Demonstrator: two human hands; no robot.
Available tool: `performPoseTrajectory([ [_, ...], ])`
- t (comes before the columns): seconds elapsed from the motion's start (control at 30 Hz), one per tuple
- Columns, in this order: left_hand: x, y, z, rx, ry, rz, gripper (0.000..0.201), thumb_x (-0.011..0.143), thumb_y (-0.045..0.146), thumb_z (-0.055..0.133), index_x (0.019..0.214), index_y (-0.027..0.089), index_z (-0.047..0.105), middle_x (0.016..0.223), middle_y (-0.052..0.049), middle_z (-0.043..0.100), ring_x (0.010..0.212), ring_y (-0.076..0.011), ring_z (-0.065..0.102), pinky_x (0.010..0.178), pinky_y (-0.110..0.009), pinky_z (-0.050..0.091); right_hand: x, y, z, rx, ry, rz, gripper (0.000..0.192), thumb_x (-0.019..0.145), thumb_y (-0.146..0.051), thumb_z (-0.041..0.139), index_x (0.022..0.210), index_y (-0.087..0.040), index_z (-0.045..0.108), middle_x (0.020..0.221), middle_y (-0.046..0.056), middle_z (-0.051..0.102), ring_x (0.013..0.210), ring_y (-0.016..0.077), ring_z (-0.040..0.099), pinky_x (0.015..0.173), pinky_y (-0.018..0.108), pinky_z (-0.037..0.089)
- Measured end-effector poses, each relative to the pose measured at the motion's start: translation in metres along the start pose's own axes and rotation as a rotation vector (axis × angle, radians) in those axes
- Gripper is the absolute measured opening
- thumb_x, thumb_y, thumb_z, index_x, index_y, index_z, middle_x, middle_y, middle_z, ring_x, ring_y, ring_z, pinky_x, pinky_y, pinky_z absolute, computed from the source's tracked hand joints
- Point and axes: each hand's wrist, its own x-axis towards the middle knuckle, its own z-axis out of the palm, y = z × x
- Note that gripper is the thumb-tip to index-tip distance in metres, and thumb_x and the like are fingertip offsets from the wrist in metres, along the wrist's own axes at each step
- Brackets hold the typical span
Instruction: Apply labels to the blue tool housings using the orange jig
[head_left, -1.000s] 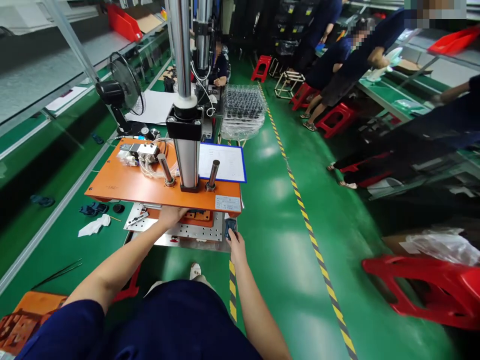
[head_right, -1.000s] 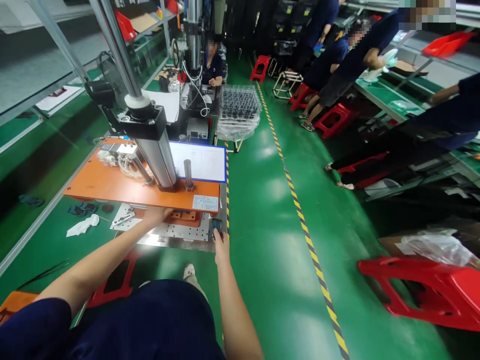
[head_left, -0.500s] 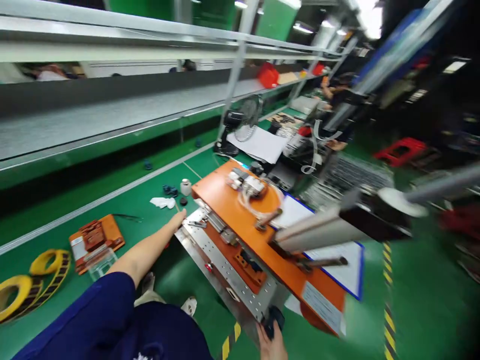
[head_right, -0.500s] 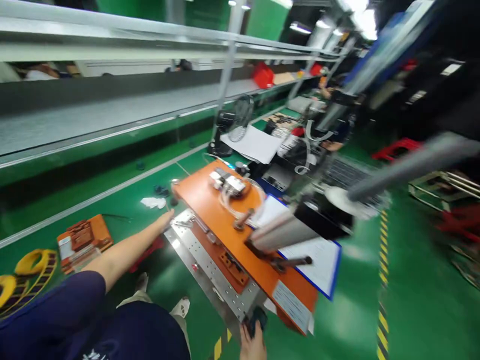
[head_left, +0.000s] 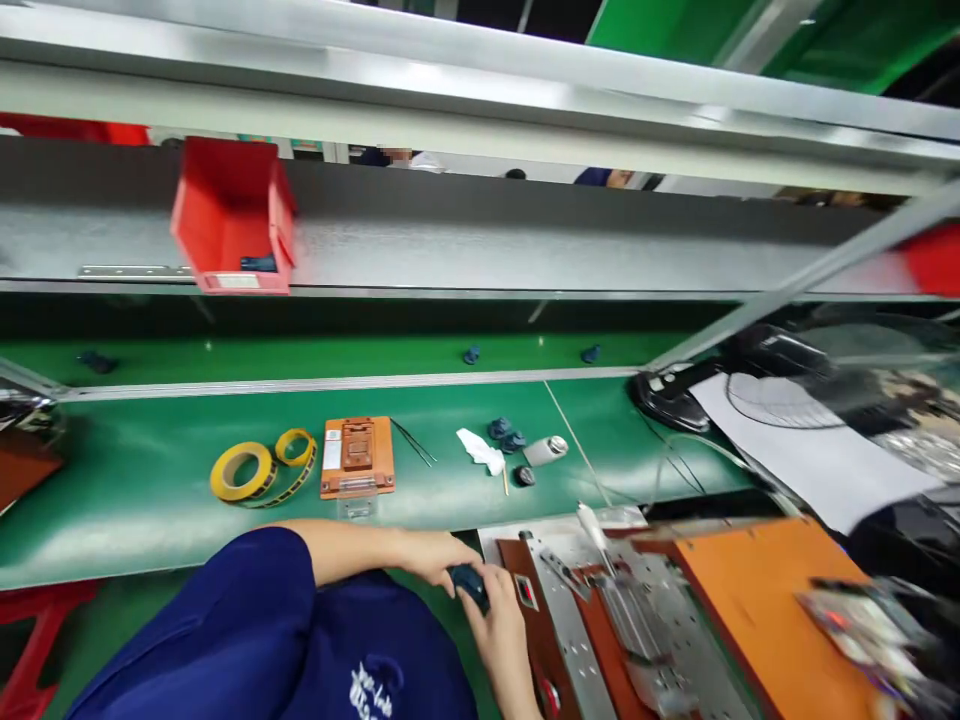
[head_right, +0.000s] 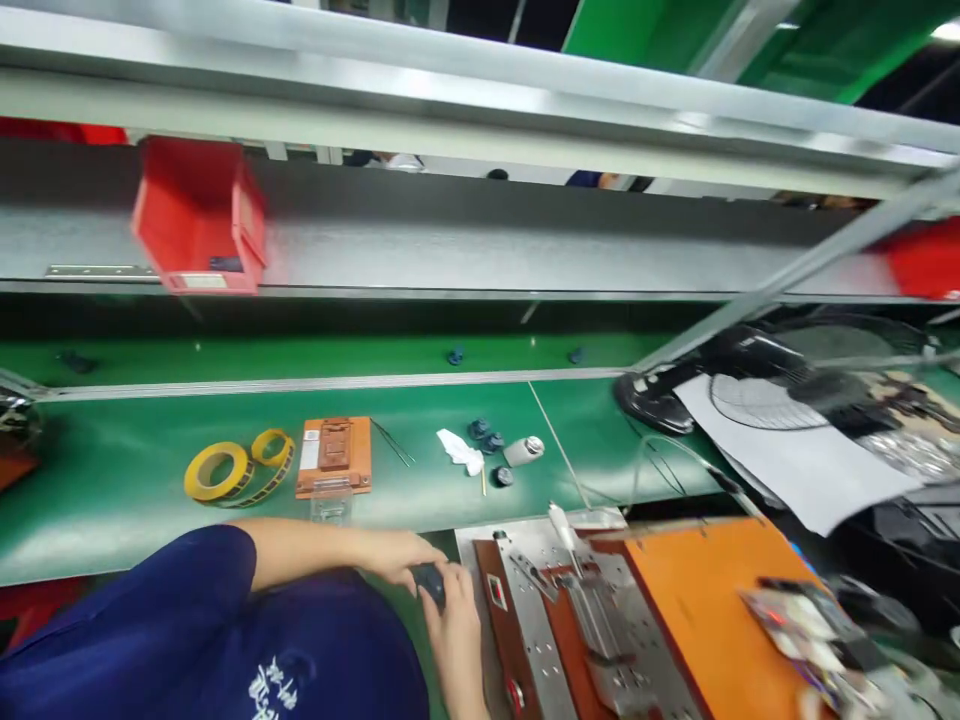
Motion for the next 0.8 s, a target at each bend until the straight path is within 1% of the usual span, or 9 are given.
performPoseTrajectory([
  [0.1, -0.041, -0.026, -0.057, -0.095, 0.366, -0.195, 0.051, 0.063, 0.041, 0.090, 0.108, 0.024, 0.073, 0.104, -0.006, 0.076, 0.100, -0.0287, 0.071, 0.086, -0.034, 0.054, 0.067, -0.049, 0.026, 0.008, -0.068, -0.173, 0.038, 0.089, -0.041, 0.059, 0.122, -0.023, 0.063, 0.118, 0.014, 0.064, 0.102, 0.0283, 0.068, 0.089, 0.045, 0.059],
  [0.2, -0.107, -0.069, -0.126, -0.134, 0.773, -0.461, 0.041, 0.064, 0.030, 0.089, 0.101, 0.022, 0.074, 0.105, -0.007, 0.075, 0.102, -0.0272, 0.069, 0.092, -0.036, 0.052, 0.108, -0.080, 0.049, 0.010, -0.076, -0.231, 0.045, 0.094, -0.042, 0.056, 0.133, -0.020, 0.056, 0.124, 0.015, 0.062, 0.098, 0.0246, 0.070, 0.087, 0.041, 0.060],
  [0.27, -0.167, -0.106, -0.177, -0.120, 1.043, -0.676, 0.032, 0.077, 0.031, 0.081, 0.105, 0.019, 0.072, 0.112, -0.010, 0.073, 0.106, -0.0269, 0.067, 0.097, -0.041, 0.051, 0.120, -0.086, 0.065, -0.027, -0.114, -0.230, 0.039, 0.095, -0.045, 0.054, 0.125, -0.020, 0.062, 0.116, 0.015, 0.067, 0.095, 0.0247, 0.072, 0.085, 0.040, 0.061],
  [0.33, -0.232, -0.143, -0.226, -0.111, 1.308, -0.918, 0.032, 0.090, 0.033, 0.068, 0.116, 0.016, 0.065, 0.119, -0.010, 0.068, 0.110, -0.0250, 0.064, 0.099, -0.048, 0.050, 0.124, -0.079, 0.083, -0.056, -0.198, -0.226, 0.035, 0.095, -0.047, 0.053, 0.111, -0.020, 0.068, 0.103, 0.013, 0.072, 0.089, 0.0252, 0.074, 0.081, 0.038, 0.062],
  [0.43, -0.315, -0.195, -0.284, -0.113, 1.594, -1.232, 0.035, 0.094, 0.036, 0.064, 0.123, 0.016, 0.061, 0.125, -0.010, 0.064, 0.110, -0.0242, 0.064, 0.095, -0.048, 0.054, 0.120, -0.060, 0.107, -0.060, -0.335, -0.211, 0.037, 0.095, -0.051, 0.052, 0.102, -0.021, 0.072, 0.093, 0.011, 0.076, 0.081, 0.0253, 0.076, 0.073, 0.035, 0.063],
  [0.53, -0.357, -0.235, -0.314, -0.118, 1.749, -1.396, 0.034, 0.094, 0.035, 0.064, 0.122, 0.015, 0.061, 0.121, -0.009, 0.065, 0.104, -0.0224, 0.066, 0.090, -0.044, 0.057, 0.118, -0.048, 0.119, -0.056, -0.424, -0.170, 0.039, 0.093, -0.054, 0.053, 0.098, -0.022, 0.074, 0.090, 0.011, 0.078, 0.080, 0.0270, 0.077, 0.071, 0.036, 0.064],
  [0.63, -0.361, -0.258, -0.322, -0.099, 1.822, -1.433, 0.033, 0.092, 0.034, 0.068, 0.116, 0.013, 0.062, 0.112, -0.009, 0.068, 0.100, -0.0218, 0.067, 0.089, -0.044, 0.058, 0.137, -0.058, 0.117, -0.070, -0.460, -0.092, 0.038, 0.091, -0.054, 0.055, 0.093, -0.021, 0.075, 0.088, 0.012, 0.078, 0.080, 0.0282, 0.077, 0.072, 0.037, 0.063],
  [0.73, -0.348, -0.261, -0.325, -0.050, 1.859, -1.336, 0.045, 0.083, 0.039, 0.077, 0.111, 0.009, 0.059, 0.101, -0.009, 0.070, 0.100, -0.0268, 0.067, 0.093, -0.053, 0.055, 0.190, -0.076, 0.109, -0.115, -0.462, -0.037, 0.032, 0.090, -0.048, 0.057, 0.091, -0.021, 0.075, 0.088, 0.011, 0.077, 0.082, 0.0274, 0.076, 0.076, 0.039, 0.061],
  [0.8, -0.341, -0.258, -0.329, -0.012, 1.842, -1.153, 0.048, 0.080, 0.046, 0.078, 0.107, 0.012, 0.058, 0.092, -0.002, 0.071, 0.096, -0.0261, 0.067, 0.091, -0.054, 0.056, 0.249, -0.078, 0.104, -0.172, -0.418, 0.006, 0.028, 0.086, -0.046, 0.061, 0.088, -0.021, 0.075, 0.086, 0.009, 0.077, 0.077, 0.0262, 0.074, 0.077, 0.040, 0.060],
])
